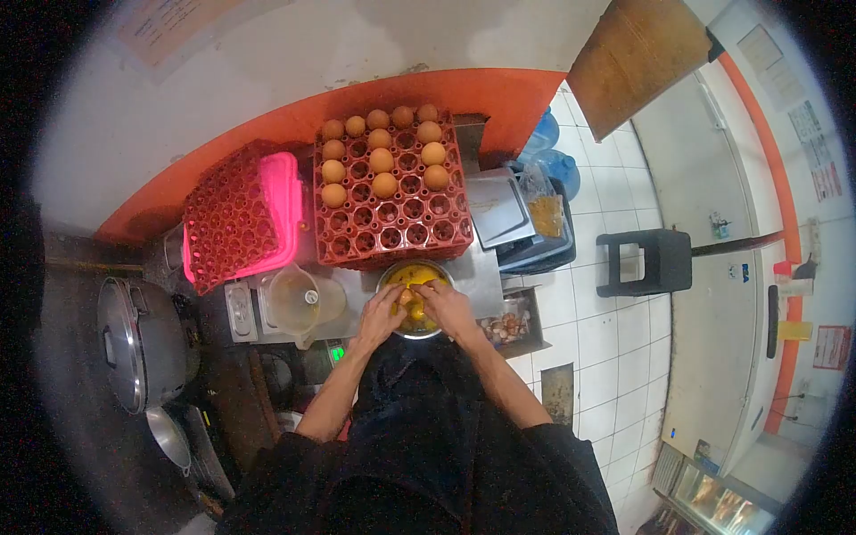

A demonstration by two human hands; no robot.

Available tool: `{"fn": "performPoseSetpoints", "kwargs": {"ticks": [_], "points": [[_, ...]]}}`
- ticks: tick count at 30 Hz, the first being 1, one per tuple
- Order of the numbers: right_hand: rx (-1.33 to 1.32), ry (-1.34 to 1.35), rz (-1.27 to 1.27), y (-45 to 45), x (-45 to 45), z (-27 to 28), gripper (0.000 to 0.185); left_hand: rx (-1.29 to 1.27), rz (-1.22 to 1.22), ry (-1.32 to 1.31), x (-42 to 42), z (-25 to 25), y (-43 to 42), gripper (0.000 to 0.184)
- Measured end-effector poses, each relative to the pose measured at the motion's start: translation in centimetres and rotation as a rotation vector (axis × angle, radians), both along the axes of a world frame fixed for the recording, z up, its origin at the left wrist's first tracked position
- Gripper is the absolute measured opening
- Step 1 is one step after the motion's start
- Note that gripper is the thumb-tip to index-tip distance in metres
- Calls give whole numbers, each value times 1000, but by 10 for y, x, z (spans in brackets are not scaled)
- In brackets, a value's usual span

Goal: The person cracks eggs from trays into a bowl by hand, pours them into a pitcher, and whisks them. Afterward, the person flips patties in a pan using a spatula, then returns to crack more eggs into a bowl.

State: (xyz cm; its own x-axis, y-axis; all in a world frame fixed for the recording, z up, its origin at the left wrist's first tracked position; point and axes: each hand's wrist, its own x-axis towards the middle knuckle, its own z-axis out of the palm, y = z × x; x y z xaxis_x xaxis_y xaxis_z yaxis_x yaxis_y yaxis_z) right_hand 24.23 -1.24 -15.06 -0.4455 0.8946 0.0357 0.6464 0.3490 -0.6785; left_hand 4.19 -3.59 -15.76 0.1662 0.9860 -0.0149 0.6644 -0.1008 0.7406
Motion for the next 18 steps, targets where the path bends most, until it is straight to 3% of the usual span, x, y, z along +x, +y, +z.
{"fn": "performPoseSetpoints", "kwargs": {"ticks": [7,12,14,18], "points": [[185,-136,24,-4,-6,-4,46,-46,-62,81,-2,5,-6,44],[-296,138,-140,-14,14,1,44,-105,-59,-4,15,8,-8,47],[-302,185,-184,-23,40,16,45,-104,-103,-80,35,16,-5,48],[-516,148,-344,-59,116,47,52,-283,-403,-346,96,38,-8,51]]}}
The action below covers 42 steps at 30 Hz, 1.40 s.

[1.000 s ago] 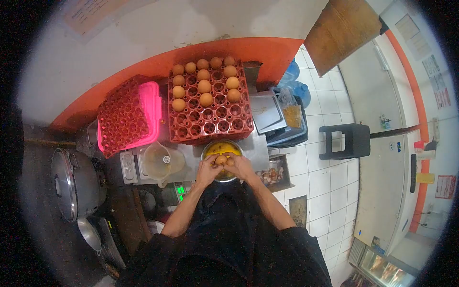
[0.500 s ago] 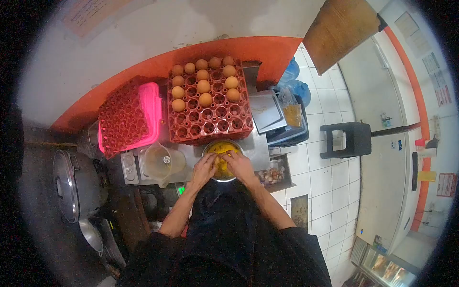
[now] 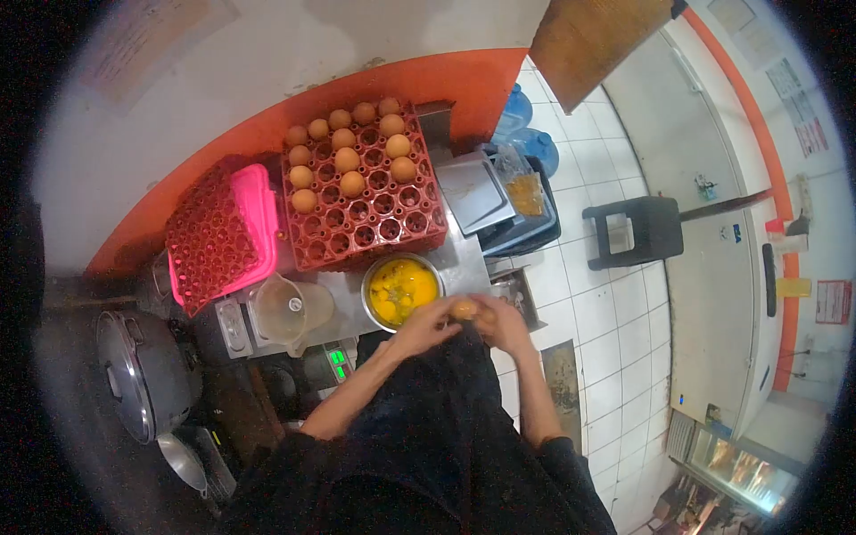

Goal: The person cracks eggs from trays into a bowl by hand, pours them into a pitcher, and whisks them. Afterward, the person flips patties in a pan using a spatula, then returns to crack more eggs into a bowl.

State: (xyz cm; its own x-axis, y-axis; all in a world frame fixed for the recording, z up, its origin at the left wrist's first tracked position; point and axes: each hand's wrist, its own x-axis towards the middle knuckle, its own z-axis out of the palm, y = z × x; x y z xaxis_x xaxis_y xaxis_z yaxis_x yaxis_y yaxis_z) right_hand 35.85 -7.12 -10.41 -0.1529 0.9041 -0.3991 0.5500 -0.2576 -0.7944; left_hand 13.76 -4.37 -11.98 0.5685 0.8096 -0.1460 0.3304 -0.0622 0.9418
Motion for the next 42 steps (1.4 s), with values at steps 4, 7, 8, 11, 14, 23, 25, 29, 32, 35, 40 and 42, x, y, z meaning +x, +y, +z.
{"fn": "performPoseSetpoints", "kwargs": {"ticks": [4,7,8,11,14,23,25,29,32,35,40,42], "points": [[-103,-160,-134,-29,53,30,52,50,-274,-96,33,6,0,53],[-158,-252,-215,-41,78,27,50,220,-152,-34,33,35,10,45],[-159,-246,-213,-43,79,26,50,222,-70,17,25,52,16,41],[-29,-227,-284,-41,74,28,48,509,345,-13,-7,83,42,29],[-33,-166,-252,-35,61,16,48,652,748,92,-58,109,82,27],[30,-63,0,-4,1,4,47,510,1013,453,-155,56,146,54],[33,-71,48,4,-12,9,48,499,1003,449,-156,61,147,52],[79,-61,101,10,-35,4,47,557,966,419,-151,75,149,45],[31,-10,64,19,-54,27,47,524,1012,329,-151,72,153,42],[-175,147,-75,25,-67,33,45,424,1013,55,-156,70,148,42],[-138,751,-380,22,-83,8,45,-58,849,-714,-132,99,75,44],[-146,989,-424,24,-97,31,45,-277,762,-882,-112,88,34,44]]}}
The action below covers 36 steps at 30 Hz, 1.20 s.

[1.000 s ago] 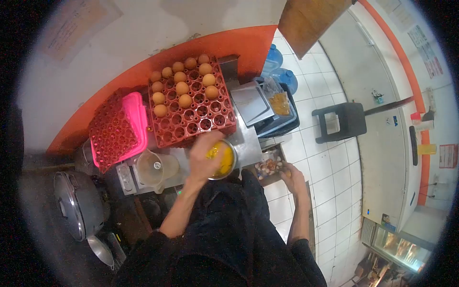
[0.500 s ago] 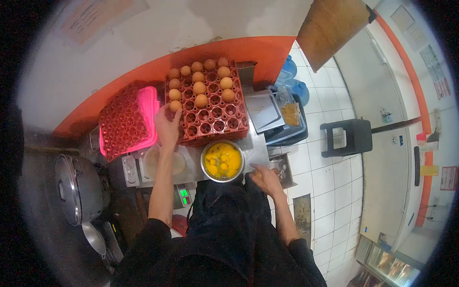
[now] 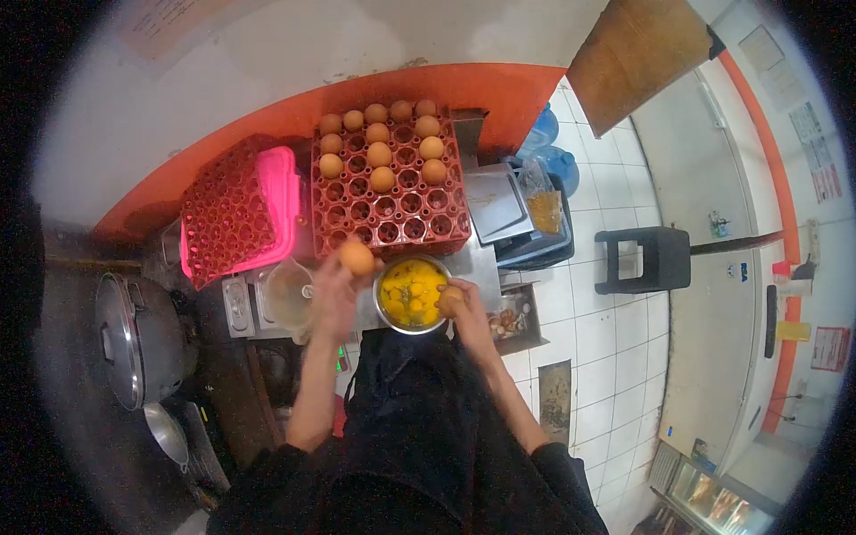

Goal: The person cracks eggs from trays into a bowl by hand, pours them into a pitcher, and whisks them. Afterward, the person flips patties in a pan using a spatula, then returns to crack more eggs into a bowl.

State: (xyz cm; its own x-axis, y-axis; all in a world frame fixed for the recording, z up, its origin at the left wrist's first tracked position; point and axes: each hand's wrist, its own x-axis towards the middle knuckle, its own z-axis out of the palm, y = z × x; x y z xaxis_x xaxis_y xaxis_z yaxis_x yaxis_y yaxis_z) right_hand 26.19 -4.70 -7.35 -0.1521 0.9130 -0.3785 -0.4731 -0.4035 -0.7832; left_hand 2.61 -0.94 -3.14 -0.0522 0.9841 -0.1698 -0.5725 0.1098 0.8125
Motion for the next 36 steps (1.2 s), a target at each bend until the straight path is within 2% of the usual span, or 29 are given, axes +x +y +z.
{"fn": "performPoseSetpoints", "kwargs": {"ticks": [2,4,6,7,9,10,12,16,18,20,22,24,25,27,28,30,31,33,34,36], "points": [[175,-354,86,2,-13,22,47,-53,-49,-27,16,-23,-26,44],[167,-390,92,5,-19,39,44,-187,-166,53,28,-36,-42,45],[284,-623,15,9,-21,36,45,-198,-162,56,36,-56,-49,44],[282,-623,24,11,-24,36,45,-205,-163,62,38,-63,-52,43],[348,-653,-173,14,-31,38,46,-198,-173,99,40,-72,-54,44],[350,-654,-168,13,-32,31,46,-188,-192,140,42,-73,-54,44],[451,-887,153,13,-34,17,48,-186,-179,181,47,-75,-53,44],[327,-791,211,17,-33,14,48,-185,-177,185,40,-85,-53,44],[313,-746,86,15,-29,8,49,-225,-182,146,37,-88,-55,44],[304,-753,92,14,-31,5,49,-251,-191,111,37,-85,-52,44],[292,-759,96,12,-35,3,49,-210,-217,254,41,-82,-52,44],[432,-873,295,11,-35,0,48,-225,-213,218,42,-86,-51,44],[435,-873,294,13,-35,-2,48,-241,-201,184,41,-89,-50,44],[385,-750,170,18,-31,-10,48,-273,-170,166,37,-92,-49,43],[384,-749,172,19,-26,-13,48,-307,-141,146,36,-92,-50,43],[146,-515,280,29,-16,-12,49,-340,-174,135,28,-97,-45,43],[148,-517,277,34,-13,-7,49,-373,-208,123,25,-99,-42,43],[215,-773,593,43,-8,4,46,-370,-256,143,21,-98,-37,43],[216,-772,593,44,-8,1,46,-372,-301,165,18,-96,-35,44],[528,-854,595,46,-6,-12,41,-324,-352,241,14,-99,-30,44]]}}
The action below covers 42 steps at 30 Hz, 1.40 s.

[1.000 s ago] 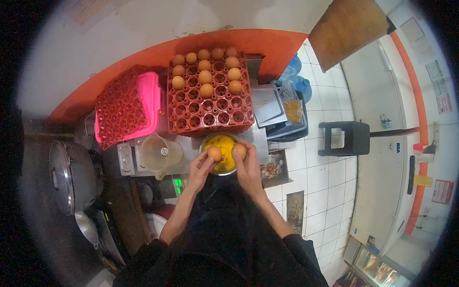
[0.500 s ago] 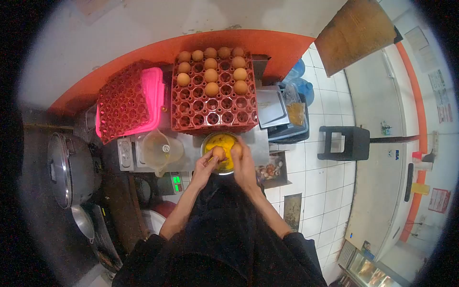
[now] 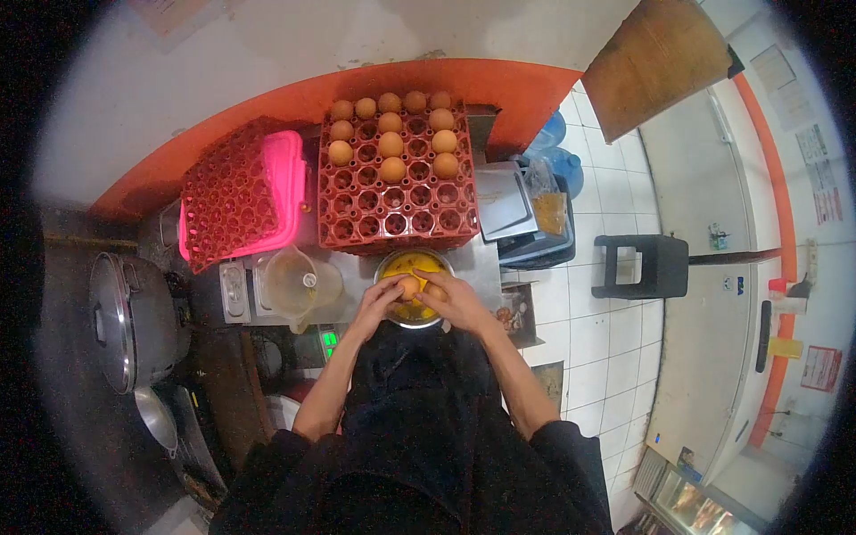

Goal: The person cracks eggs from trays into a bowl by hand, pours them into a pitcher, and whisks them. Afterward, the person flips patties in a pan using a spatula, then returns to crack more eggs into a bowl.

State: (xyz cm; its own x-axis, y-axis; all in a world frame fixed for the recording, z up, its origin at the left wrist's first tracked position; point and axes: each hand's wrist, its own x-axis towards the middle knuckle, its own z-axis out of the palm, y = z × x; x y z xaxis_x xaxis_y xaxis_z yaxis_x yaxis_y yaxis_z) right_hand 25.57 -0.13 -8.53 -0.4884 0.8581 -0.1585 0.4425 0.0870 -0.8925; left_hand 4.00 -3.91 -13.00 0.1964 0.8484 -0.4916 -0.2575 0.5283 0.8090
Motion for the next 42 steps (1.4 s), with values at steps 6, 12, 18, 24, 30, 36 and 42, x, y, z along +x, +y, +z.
{"fn": "performPoseSetpoints", "kwargs": {"ticks": [6,12,18,24,30,36,42], "points": [[-131,-118,27,9,-3,-13,47,185,-68,138,4,-5,-1,42],[-39,-202,-30,1,-12,-39,51,262,-112,503,6,-2,1,47],[-109,-248,-79,-3,-18,-39,53,424,-118,731,12,-5,3,48],[-53,-226,-92,-6,-18,-54,52,434,-172,797,13,-9,5,49],[-13,-220,-88,-7,-18,-66,52,453,-181,806,12,-3,6,46],[-20,-194,-107,-9,-14,-67,53,494,-241,782,7,-9,4,52],[227,-191,-62,-7,-11,-66,49,563,-335,807,-3,-18,3,50]]}}
